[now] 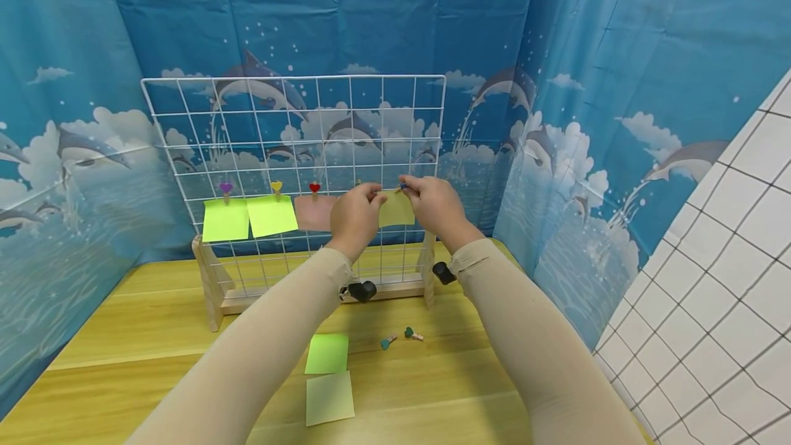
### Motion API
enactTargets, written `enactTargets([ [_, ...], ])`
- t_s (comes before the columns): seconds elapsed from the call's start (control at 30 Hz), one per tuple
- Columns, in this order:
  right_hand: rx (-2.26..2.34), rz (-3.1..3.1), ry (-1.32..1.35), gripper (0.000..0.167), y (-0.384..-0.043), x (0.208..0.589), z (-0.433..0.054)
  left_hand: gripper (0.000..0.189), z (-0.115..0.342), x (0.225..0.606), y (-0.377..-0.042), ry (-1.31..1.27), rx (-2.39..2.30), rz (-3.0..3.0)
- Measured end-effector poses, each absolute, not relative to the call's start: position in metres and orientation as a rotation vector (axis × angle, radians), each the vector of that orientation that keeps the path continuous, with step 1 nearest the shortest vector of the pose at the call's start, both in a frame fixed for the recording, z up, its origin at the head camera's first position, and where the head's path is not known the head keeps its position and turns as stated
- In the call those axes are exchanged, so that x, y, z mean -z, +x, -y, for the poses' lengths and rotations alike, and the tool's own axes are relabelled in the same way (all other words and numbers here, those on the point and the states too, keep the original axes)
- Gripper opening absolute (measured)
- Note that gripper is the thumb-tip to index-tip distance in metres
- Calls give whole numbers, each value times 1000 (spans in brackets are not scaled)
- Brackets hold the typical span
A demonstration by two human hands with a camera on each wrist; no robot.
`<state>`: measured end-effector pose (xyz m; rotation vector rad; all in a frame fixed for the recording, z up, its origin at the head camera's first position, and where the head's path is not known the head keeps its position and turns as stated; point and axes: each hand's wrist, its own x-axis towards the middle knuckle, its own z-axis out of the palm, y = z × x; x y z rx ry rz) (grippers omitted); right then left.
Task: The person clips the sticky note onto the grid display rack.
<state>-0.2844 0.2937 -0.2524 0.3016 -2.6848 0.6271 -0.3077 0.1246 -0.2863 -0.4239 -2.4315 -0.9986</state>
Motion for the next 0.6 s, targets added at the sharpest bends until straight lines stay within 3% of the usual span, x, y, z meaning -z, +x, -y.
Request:
enactTargets([
  [0.6,-673,2711,305,51,-285,253,-290,34,-124,286,-305,-418,966,2429],
])
